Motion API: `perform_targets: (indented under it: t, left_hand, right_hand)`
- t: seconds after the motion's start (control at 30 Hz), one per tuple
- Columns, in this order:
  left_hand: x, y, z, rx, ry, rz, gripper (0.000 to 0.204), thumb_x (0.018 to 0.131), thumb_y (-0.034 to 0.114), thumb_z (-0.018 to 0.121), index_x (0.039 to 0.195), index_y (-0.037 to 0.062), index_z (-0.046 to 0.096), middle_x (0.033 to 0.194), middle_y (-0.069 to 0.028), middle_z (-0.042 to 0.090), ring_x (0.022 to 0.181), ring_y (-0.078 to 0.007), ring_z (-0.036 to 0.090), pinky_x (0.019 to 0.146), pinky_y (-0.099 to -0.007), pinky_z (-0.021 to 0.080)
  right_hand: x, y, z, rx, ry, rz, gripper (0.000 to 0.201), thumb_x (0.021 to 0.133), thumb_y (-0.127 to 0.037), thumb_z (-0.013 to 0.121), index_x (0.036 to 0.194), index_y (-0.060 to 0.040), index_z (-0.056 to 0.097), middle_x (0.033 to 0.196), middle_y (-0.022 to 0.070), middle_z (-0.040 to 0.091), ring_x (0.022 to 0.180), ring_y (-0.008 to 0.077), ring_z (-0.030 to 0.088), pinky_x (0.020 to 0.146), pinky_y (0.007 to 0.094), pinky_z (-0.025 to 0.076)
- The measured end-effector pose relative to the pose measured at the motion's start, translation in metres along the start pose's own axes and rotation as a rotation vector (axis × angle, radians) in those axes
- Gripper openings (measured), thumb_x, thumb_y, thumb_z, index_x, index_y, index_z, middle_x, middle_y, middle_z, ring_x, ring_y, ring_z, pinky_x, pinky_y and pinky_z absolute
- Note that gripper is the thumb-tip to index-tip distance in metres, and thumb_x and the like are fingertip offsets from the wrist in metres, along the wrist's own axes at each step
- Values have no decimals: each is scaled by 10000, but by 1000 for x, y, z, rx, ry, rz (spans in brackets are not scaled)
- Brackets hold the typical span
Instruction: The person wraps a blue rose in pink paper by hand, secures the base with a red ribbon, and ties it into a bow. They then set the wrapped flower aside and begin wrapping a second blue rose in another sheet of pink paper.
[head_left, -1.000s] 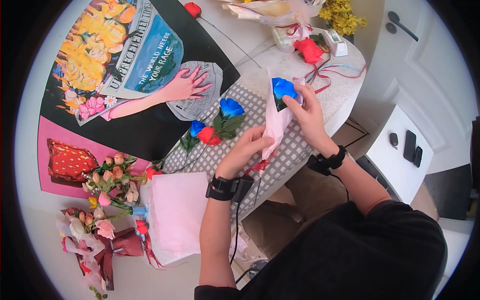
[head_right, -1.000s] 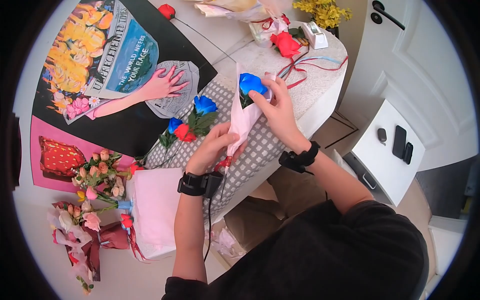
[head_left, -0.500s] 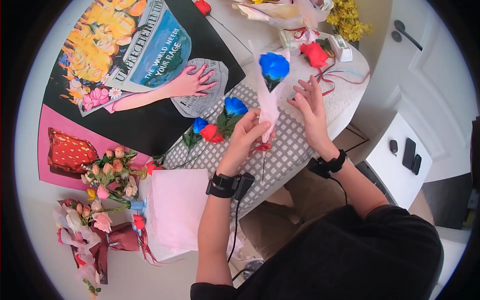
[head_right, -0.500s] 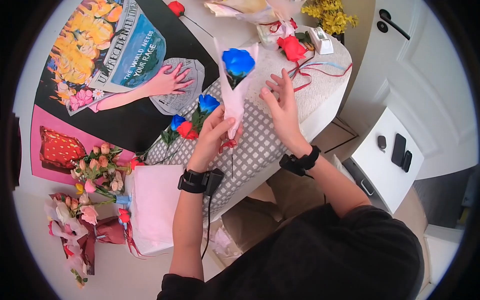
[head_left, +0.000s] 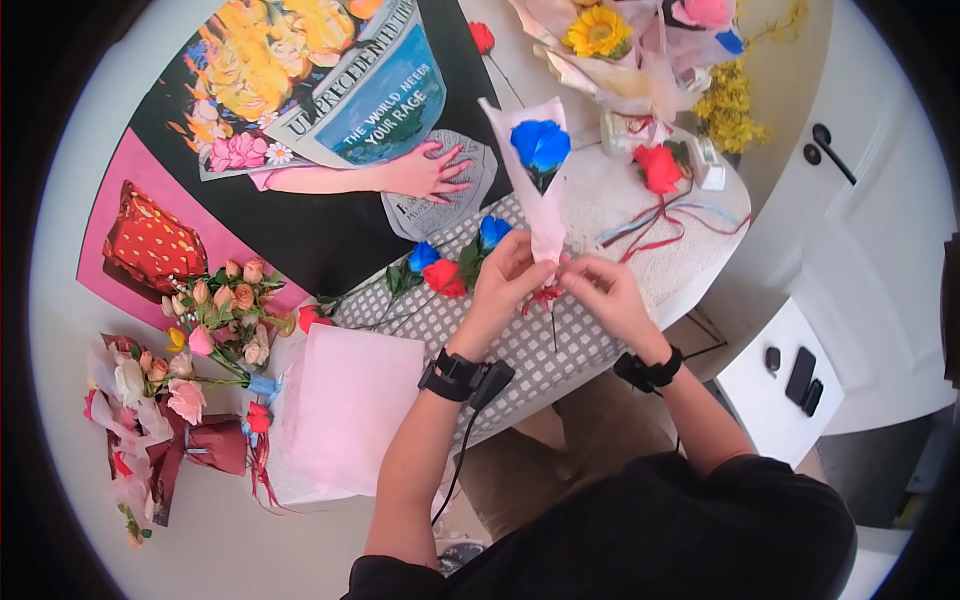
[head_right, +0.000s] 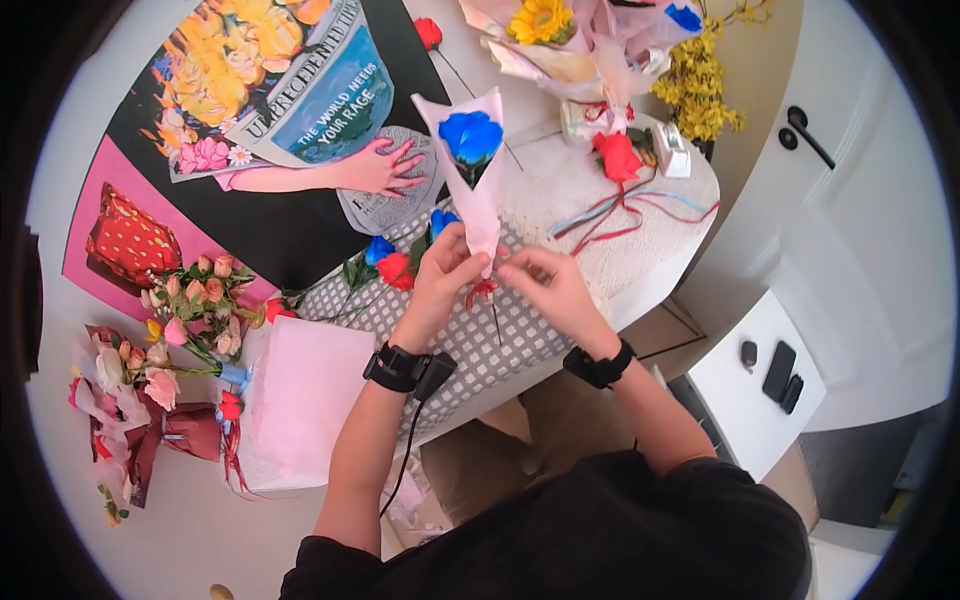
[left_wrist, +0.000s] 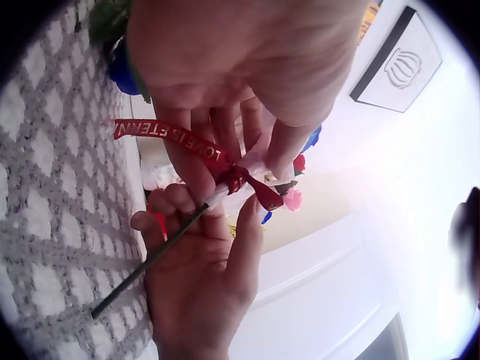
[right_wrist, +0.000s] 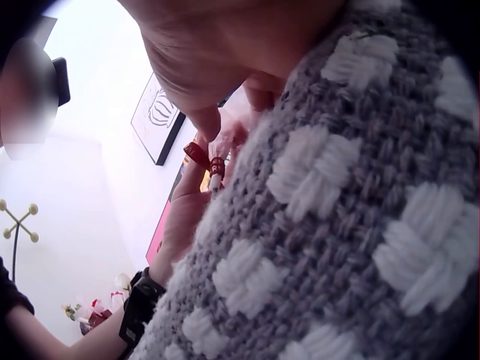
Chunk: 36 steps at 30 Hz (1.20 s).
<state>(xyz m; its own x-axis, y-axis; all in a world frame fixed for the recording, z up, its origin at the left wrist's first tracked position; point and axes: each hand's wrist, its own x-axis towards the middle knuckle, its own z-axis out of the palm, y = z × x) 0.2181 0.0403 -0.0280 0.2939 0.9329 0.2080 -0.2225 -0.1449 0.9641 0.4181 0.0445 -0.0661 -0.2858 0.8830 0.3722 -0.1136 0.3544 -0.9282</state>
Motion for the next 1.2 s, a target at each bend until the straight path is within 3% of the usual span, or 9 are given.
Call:
perform_targets:
  t: [0.03,0.07,0.2,0.43,0.53,0.7,0.8,0.9,1.2]
  left_hand:
    - [-1,2,0,6,9,-10,340,967,117,692,1253,7,545,1138,-87,682,1023,-130,641,884,-278,514]
    - [2,-6,-3,66,31,58,337,958,131,682,1244,14,548,1136,-74,681,951,-114,634,774,-263,524]
    - [2,-9,-3,97,49,110,336,935,117,718,1217,15,569,1139,-33,646,1021,-94,591,767,-252,505]
    - [6,-2,-7,114,133,108,318,934,89,727,1207,9,585,1131,-52,661,1039,-106,619,862,-261,509]
    - [10,11,-5,79,122,254,287,939,22,706,1193,13,573,1110,-29,657,1015,-108,615,884,-276,491]
    - [-3,82,8,222,194,251,298,928,18,723,1188,0,579,1085,-28,657,971,-105,618,855,-286,499]
    - [-12,122,10,339,174,524,367,923,-13,707,1256,-42,554,1178,-71,651,1048,-134,630,875,-294,515]
    - [-34,170,22,258,209,602,405,920,-32,694,1296,-41,542,1226,-91,639,1098,-143,624,886,-297,521]
    - [-76,256,1,325,364,843,315,973,79,657,1252,-27,557,1085,-85,704,900,-134,680,763,-274,527]
  right_hand:
    - [-1,-4,2,-89,-57,-21,163,958,-145,700,966,15,731,855,15,709,726,58,563,675,245,457]
    - [-1,-7,6,-83,-72,-39,145,936,-129,723,959,13,737,827,22,703,690,54,552,641,247,450]
    - [-1,-9,0,-92,-195,59,153,937,-103,713,1016,27,727,897,38,735,792,72,624,718,249,489]
    - [-2,-11,-6,18,-217,67,180,931,-134,738,1055,-3,740,871,15,733,769,53,627,714,228,498]
    - [-1,-9,-6,15,-212,60,190,923,-125,747,1058,7,737,887,29,743,799,66,655,734,231,510]
    - [-1,-10,-4,53,-224,118,172,930,-103,734,1054,16,733,891,31,743,796,74,665,733,231,512]
    - [-1,-1,-6,70,-208,119,159,937,-88,723,1051,22,730,889,30,739,795,81,672,735,230,516]
    - [-1,-4,-3,103,-219,125,146,950,-79,704,1049,26,727,892,30,734,805,91,682,739,233,525]
    - [-1,-6,-3,67,-194,135,149,973,-101,678,1038,26,722,859,28,720,785,86,659,722,232,503]
